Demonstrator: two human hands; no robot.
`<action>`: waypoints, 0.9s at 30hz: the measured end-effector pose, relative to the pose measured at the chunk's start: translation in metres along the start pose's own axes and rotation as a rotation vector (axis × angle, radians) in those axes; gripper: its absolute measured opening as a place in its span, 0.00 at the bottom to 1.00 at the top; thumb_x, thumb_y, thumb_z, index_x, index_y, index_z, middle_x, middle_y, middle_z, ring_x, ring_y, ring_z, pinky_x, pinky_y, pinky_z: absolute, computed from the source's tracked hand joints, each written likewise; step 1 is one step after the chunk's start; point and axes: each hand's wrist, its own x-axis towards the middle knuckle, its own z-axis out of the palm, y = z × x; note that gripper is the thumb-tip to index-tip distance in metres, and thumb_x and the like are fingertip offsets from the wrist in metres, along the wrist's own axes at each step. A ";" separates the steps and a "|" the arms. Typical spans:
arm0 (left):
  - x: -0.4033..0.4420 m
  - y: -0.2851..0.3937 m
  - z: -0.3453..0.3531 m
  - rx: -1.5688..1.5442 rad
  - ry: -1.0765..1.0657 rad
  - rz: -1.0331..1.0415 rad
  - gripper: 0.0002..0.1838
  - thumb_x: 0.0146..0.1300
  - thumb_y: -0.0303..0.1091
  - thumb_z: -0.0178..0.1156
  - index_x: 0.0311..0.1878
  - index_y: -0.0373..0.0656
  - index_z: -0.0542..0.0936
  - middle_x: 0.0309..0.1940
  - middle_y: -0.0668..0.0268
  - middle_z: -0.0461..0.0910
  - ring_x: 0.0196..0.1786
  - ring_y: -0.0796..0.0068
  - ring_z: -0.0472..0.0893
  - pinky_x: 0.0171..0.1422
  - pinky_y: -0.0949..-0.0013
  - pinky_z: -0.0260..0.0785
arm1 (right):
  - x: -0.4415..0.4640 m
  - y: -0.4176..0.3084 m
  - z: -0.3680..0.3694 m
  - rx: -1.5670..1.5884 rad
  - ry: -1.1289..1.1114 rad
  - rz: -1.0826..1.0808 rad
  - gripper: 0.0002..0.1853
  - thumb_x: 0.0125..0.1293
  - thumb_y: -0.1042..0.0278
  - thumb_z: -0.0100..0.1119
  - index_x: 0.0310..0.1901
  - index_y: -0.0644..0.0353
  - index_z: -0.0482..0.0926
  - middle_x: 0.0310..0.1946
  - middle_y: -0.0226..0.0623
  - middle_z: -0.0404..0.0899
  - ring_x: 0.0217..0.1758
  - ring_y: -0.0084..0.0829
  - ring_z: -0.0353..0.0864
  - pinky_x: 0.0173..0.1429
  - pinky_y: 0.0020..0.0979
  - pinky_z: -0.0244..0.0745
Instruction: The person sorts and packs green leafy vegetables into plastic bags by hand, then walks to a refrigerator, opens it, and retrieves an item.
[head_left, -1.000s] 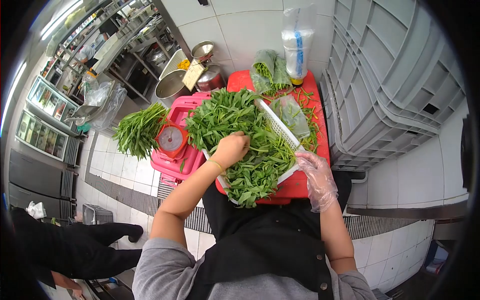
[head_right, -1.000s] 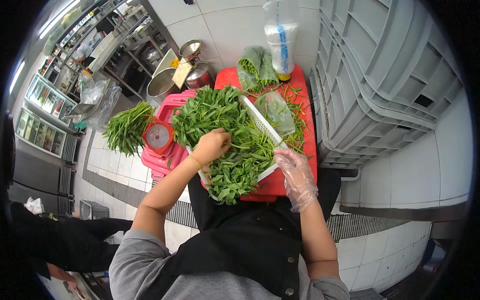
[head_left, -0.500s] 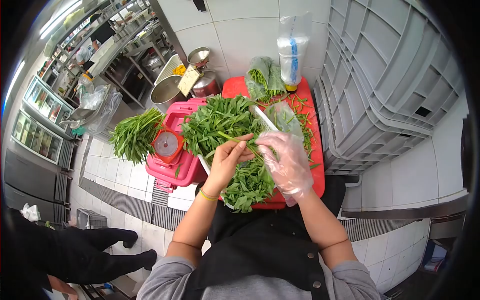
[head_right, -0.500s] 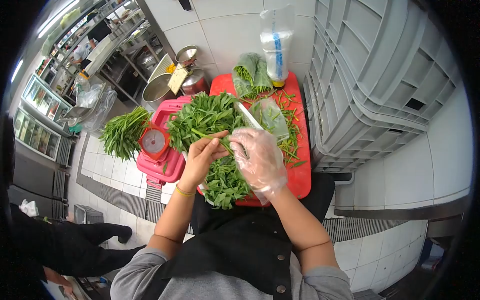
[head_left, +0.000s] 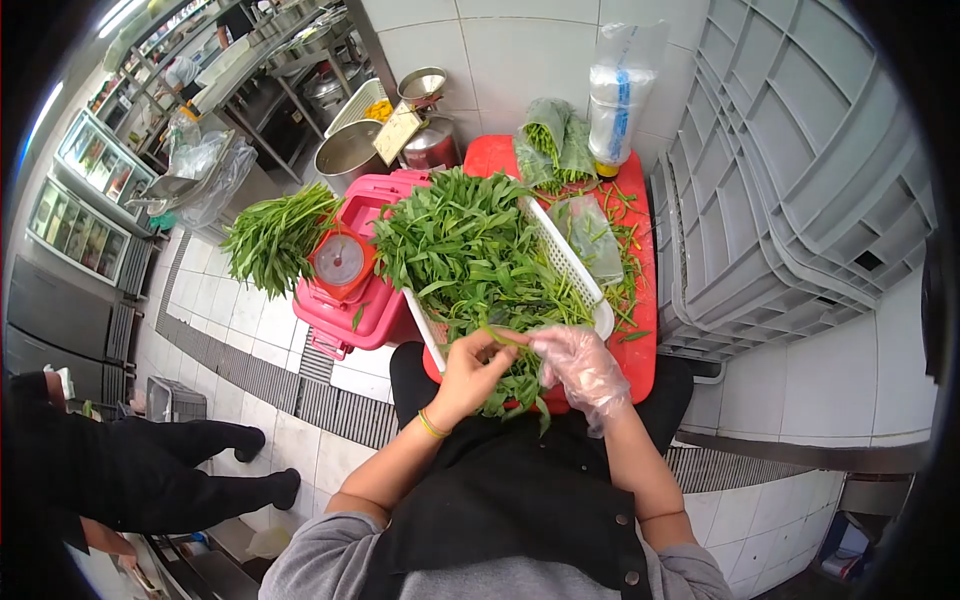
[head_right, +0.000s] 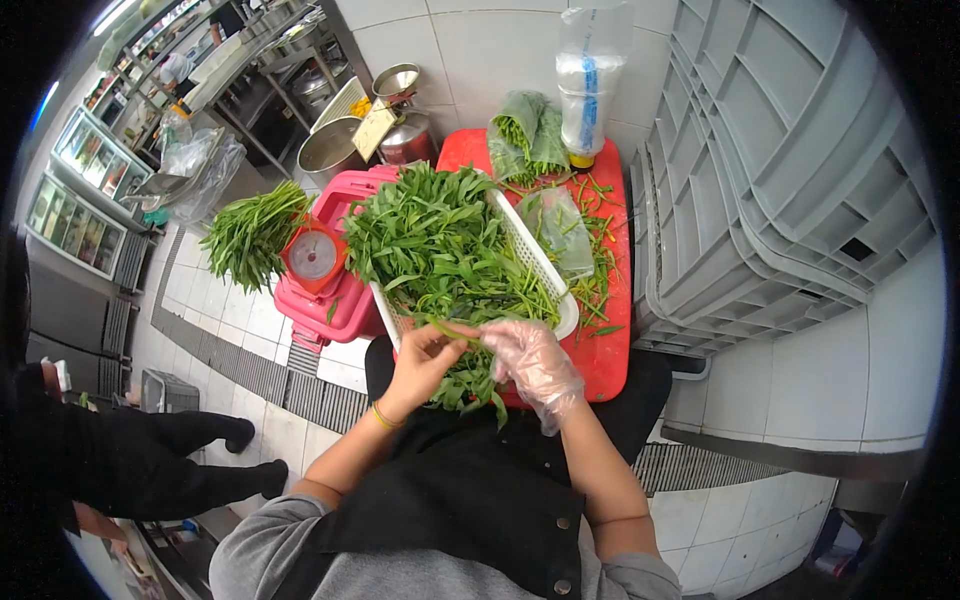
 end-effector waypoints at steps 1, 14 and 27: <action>-0.003 -0.008 0.001 0.033 -0.009 0.043 0.09 0.70 0.23 0.60 0.50 0.33 0.84 0.44 0.65 0.87 0.43 0.84 0.82 0.49 0.76 0.74 | -0.002 0.002 0.000 -0.126 -0.020 -0.043 0.08 0.71 0.68 0.66 0.40 0.64 0.86 0.24 0.26 0.78 0.26 0.17 0.74 0.32 0.25 0.70; -0.020 0.023 0.032 0.178 0.005 0.347 0.07 0.63 0.21 0.68 0.44 0.35 0.88 0.41 0.57 0.89 0.44 0.66 0.88 0.49 0.68 0.79 | -0.043 -0.010 -0.008 -0.921 0.151 -0.640 0.06 0.64 0.69 0.60 0.34 0.61 0.75 0.36 0.42 0.76 0.44 0.46 0.77 0.51 0.43 0.72; 0.175 0.040 0.049 0.341 0.034 0.452 0.20 0.59 0.29 0.73 0.53 0.31 0.84 0.39 0.54 0.88 0.41 0.73 0.87 0.45 0.70 0.78 | -0.056 -0.031 -0.074 0.089 0.540 -0.635 0.08 0.78 0.68 0.51 0.46 0.64 0.75 0.32 0.37 0.80 0.38 0.32 0.80 0.52 0.36 0.79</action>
